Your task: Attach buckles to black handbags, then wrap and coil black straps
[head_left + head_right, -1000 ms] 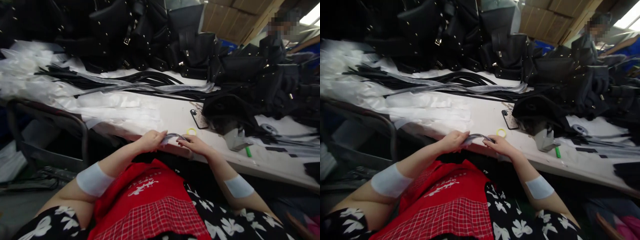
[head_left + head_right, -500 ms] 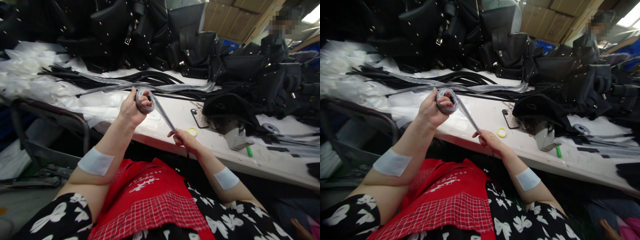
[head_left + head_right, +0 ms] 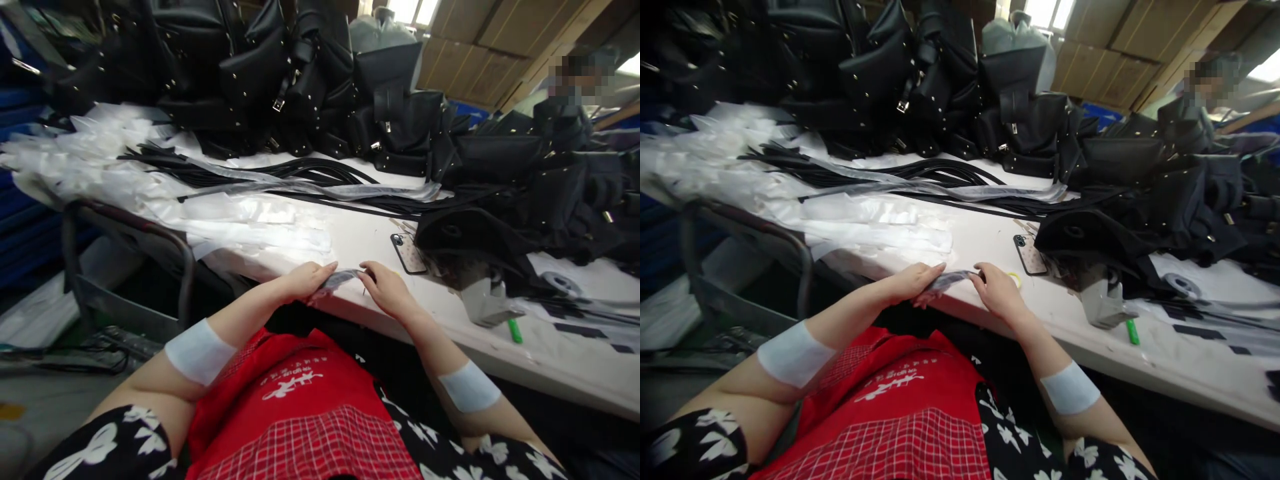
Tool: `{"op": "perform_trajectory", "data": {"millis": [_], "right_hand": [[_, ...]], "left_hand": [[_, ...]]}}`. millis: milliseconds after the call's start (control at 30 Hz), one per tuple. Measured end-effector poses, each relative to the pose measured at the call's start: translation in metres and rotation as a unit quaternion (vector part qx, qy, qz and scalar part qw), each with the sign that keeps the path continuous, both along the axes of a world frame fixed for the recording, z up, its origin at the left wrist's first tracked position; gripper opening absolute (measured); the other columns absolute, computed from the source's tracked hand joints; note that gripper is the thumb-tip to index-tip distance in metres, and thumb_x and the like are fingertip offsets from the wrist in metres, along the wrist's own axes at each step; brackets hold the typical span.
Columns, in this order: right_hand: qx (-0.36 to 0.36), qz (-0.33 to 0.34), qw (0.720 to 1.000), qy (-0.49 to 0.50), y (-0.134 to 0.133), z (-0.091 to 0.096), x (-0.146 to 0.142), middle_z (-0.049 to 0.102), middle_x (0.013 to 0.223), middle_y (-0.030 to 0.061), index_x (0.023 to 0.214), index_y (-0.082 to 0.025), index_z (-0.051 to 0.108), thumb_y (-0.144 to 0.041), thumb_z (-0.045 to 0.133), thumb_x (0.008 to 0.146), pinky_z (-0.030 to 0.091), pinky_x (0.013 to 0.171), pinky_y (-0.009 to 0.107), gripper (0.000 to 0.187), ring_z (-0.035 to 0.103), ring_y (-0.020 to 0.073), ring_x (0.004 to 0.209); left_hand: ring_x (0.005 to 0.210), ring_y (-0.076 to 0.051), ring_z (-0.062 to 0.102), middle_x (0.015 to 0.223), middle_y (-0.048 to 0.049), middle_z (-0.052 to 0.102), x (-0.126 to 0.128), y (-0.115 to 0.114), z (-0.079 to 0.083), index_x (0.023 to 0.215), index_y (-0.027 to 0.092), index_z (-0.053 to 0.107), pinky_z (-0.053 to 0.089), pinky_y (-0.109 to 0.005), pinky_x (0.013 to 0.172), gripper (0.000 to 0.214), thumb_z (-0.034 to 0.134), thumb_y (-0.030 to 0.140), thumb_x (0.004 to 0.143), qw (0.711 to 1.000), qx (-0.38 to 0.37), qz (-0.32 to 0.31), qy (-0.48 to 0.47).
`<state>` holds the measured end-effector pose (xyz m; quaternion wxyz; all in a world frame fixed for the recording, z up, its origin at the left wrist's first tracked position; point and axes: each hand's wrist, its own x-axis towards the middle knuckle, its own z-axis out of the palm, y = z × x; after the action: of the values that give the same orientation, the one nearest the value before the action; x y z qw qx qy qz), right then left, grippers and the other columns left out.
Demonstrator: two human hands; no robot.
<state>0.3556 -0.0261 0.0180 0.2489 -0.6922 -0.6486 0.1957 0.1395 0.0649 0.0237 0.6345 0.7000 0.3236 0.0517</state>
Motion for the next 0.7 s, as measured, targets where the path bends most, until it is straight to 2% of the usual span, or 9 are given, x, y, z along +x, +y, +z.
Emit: {"op": "perform_trajectory", "data": {"millis": [67, 167, 267, 367, 433, 533, 633, 667, 700], "right_hand": [[0.057, 0.01, 0.997, -0.047, -0.003, -0.007, -0.01, 0.07, 0.107, 0.0116, 0.111, -0.018, 0.062, -0.038, 0.04, 0.096, 0.046, 0.09, 0.036, 0.034, 0.064, 0.0236, 0.099], [0.065, 0.044, 0.996, 0.042, -0.01, -0.019, -0.038, 0.071, 0.101, 0.0095, 0.112, -0.02, 0.06, -0.044, 0.027, 0.101, 0.05, 0.085, 0.035, 0.043, 0.067, 0.0231, 0.092], [0.084, 0.049, 0.973, 0.208, -0.011, -0.03, -0.067, 0.069, 0.105, 0.0083, 0.124, -0.021, 0.052, -0.054, 0.024, 0.1, 0.053, 0.083, 0.033, 0.049, 0.067, 0.0221, 0.095], [0.096, 0.016, 0.954, 0.283, -0.006, -0.033, -0.082, 0.069, 0.106, 0.008, 0.126, -0.021, 0.049, -0.058, 0.028, 0.099, 0.053, 0.082, 0.032, 0.05, 0.066, 0.0212, 0.095], [0.086, 0.0, 0.956, 0.28, -0.001, -0.031, -0.082, 0.069, 0.102, 0.0078, 0.121, -0.019, 0.052, -0.058, 0.034, 0.097, 0.053, 0.079, 0.031, 0.049, 0.066, 0.021, 0.09], [0.09, -0.009, 0.959, 0.27, -0.001, -0.021, -0.072, 0.069, 0.097, 0.0073, 0.114, -0.017, 0.055, -0.057, 0.041, 0.095, 0.051, 0.076, 0.03, 0.046, 0.064, 0.02, 0.083], [0.08, 0.024, 0.97, 0.228, -0.01, -0.002, -0.061, 0.069, 0.092, 0.006, 0.105, -0.017, 0.059, -0.053, 0.047, 0.093, 0.049, 0.075, 0.03, 0.04, 0.062, 0.0194, 0.081], [0.049, 0.048, 0.978, 0.198, -0.013, 0.006, -0.057, 0.069, 0.089, 0.0051, 0.101, -0.017, 0.06, -0.052, 0.049, 0.092, 0.048, 0.074, 0.03, 0.037, 0.062, 0.0191, 0.079], [0.008, 0.073, 0.983, 0.166, -0.016, 0.013, -0.054, 0.069, 0.086, 0.0042, 0.098, -0.018, 0.061, -0.05, 0.052, 0.091, 0.047, 0.073, 0.03, 0.034, 0.061, 0.0187, 0.076]], "left_hand": [[0.03, -0.011, 0.032, 0.033, 0.0062, 0.033, -0.001, 0.002, 0.001, 0.064, 0.015, 0.059, 0.037, -0.025, 0.042, 0.067, 0.032, 0.072, 0.089, 0.984, -0.169, -0.005, -0.048], [0.027, -0.009, 0.024, 0.031, 0.008, 0.027, 0.0, 0.001, 0.004, 0.064, 0.014, 0.06, 0.04, -0.023, 0.04, 0.068, 0.03, 0.068, 0.092, 0.928, -0.35, 0.009, -0.124], [0.026, -0.006, 0.02, 0.03, 0.008, 0.024, 0.005, -0.003, 0.007, 0.06, 0.013, 0.059, 0.042, -0.02, 0.041, 0.074, 0.019, 0.062, 0.098, 0.868, -0.442, 0.04, -0.223], [0.026, -0.004, 0.011, 0.031, 0.0092, 0.018, 0.01, -0.008, 0.003, 0.057, 0.012, 0.059, 0.04, -0.017, 0.039, 0.078, 0.01, 0.055, 0.101, 0.809, -0.475, 0.097, -0.332], [0.026, -0.005, 0.013, 0.032, 0.0087, 0.019, 0.014, -0.009, -0.002, 0.057, 0.012, 0.06, 0.04, -0.017, 0.04, 0.078, 0.008, 0.051, 0.102, 0.797, -0.467, 0.126, -0.362], [0.03, -0.007, 0.031, 0.035, 0.0051, 0.033, 0.017, -0.008, -0.01, 0.06, 0.012, 0.061, 0.044, -0.022, 0.044, 0.07, 0.024, 0.055, 0.1, 0.842, -0.4, 0.174, -0.319], [0.047, -0.01, 0.05, 0.053, 0.0012, 0.057, 0.013, -0.005, -0.01, 0.079, 0.012, 0.067, 0.045, -0.022, 0.053, 0.046, 0.059, 0.057, 0.086, 0.892, -0.207, 0.279, -0.289], [0.053, -0.011, 0.054, 0.061, 0.0004, 0.062, 0.01, -0.004, -0.009, 0.089, 0.013, 0.068, 0.046, -0.022, 0.056, 0.044, 0.065, 0.056, 0.082, 0.905, -0.138, 0.283, -0.287], [0.06, -0.012, 0.058, 0.068, -0.0003, 0.066, 0.007, -0.004, -0.006, 0.1, 0.014, 0.069, 0.047, -0.023, 0.061, 0.046, 0.067, 0.056, 0.08, 0.922, -0.08, 0.254, -0.281]]}}
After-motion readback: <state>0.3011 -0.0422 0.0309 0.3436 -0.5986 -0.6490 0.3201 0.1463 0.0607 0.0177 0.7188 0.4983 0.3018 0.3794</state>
